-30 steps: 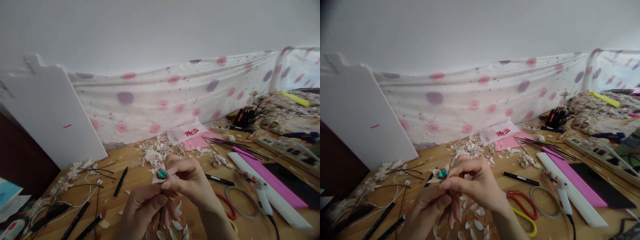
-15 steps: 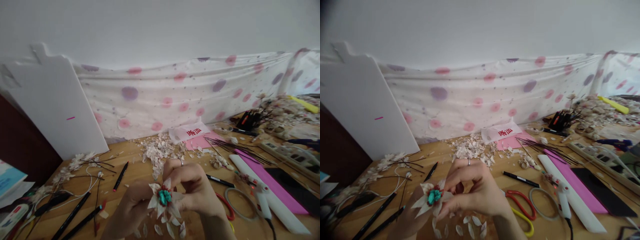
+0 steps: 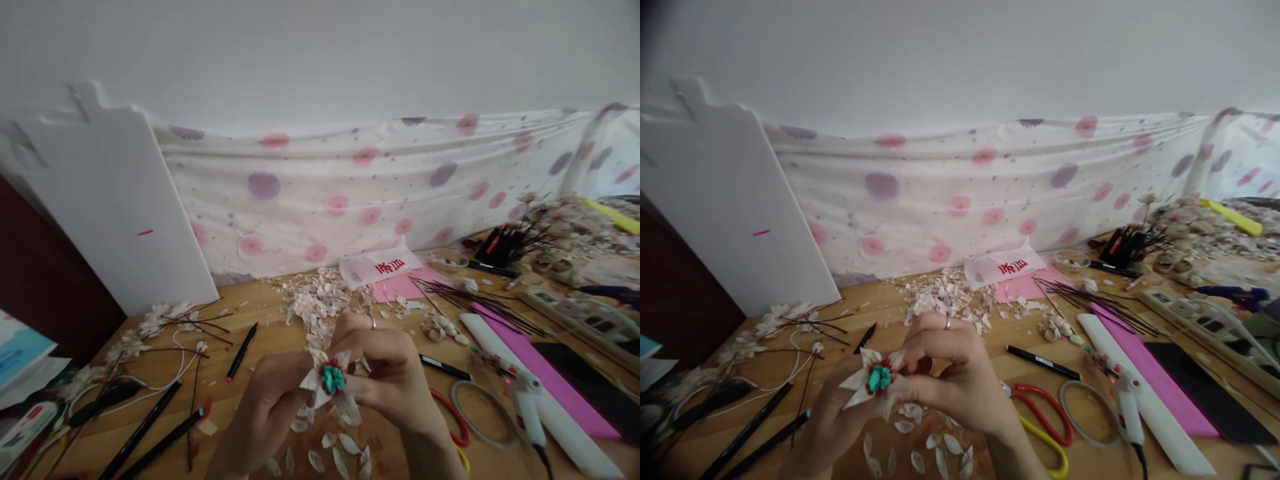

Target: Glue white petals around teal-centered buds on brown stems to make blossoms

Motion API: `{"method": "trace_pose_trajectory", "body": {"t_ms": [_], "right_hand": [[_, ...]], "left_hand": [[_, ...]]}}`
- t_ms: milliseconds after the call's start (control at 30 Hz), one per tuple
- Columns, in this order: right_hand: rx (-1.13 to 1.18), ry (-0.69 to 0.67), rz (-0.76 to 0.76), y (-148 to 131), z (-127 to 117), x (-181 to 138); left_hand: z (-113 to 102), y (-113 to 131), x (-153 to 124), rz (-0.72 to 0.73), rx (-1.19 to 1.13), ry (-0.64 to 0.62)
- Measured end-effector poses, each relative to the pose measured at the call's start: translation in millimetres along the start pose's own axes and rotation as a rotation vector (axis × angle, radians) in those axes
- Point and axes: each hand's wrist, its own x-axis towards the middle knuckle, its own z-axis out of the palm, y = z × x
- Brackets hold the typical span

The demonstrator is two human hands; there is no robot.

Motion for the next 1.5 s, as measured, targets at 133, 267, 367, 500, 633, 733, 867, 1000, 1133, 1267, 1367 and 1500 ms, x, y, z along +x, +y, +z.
{"method": "trace_pose_trajectory", "body": {"t_ms": [133,267,367,500,633,733,867,1000,1133,1267,1367,1500], "right_hand": [[-0.02,0.038,-0.037,2,2,0],[-0.037,0.046,-0.063,2,1,0],[-0.073,0.059,-0.085,1,2,1],[-0.109,0.086,-0.098,1,2,1],[-0.095,0.064,-0.097,2,1,2],[-0.067,0.048,-0.074,2,-1,2],[-0.075,0.058,-0.076,2,-2,1],[-0.072,0.071,-0.11,4,-1,1],[-0.063,0.072,-0.078,5,0,2],[-0.049,0.074,-0.054,6,0,1],[-0.068,0.066,-0.059,8,1,0],[-0.08,0.048,-0.065,7,2,1]], "left_hand": [[2,1,2,0.047,0.037,0.03],[5,5,6,0.114,0.053,0.055],[9,6,6,0.159,0.082,0.089],[16,8,3,0.166,0.181,0.196],[19,6,3,0.172,0.19,0.21],[20,2,2,0.181,0.171,0.198],[21,1,2,0.191,0.164,0.196],[20,2,3,0.208,0.189,0.196],[19,-3,0,0.203,0.213,0.18],[21,-8,-6,0.179,0.24,0.201],[24,-9,-9,0.159,0.264,0.232],[25,-9,-11,0.144,0.28,0.269]]}}
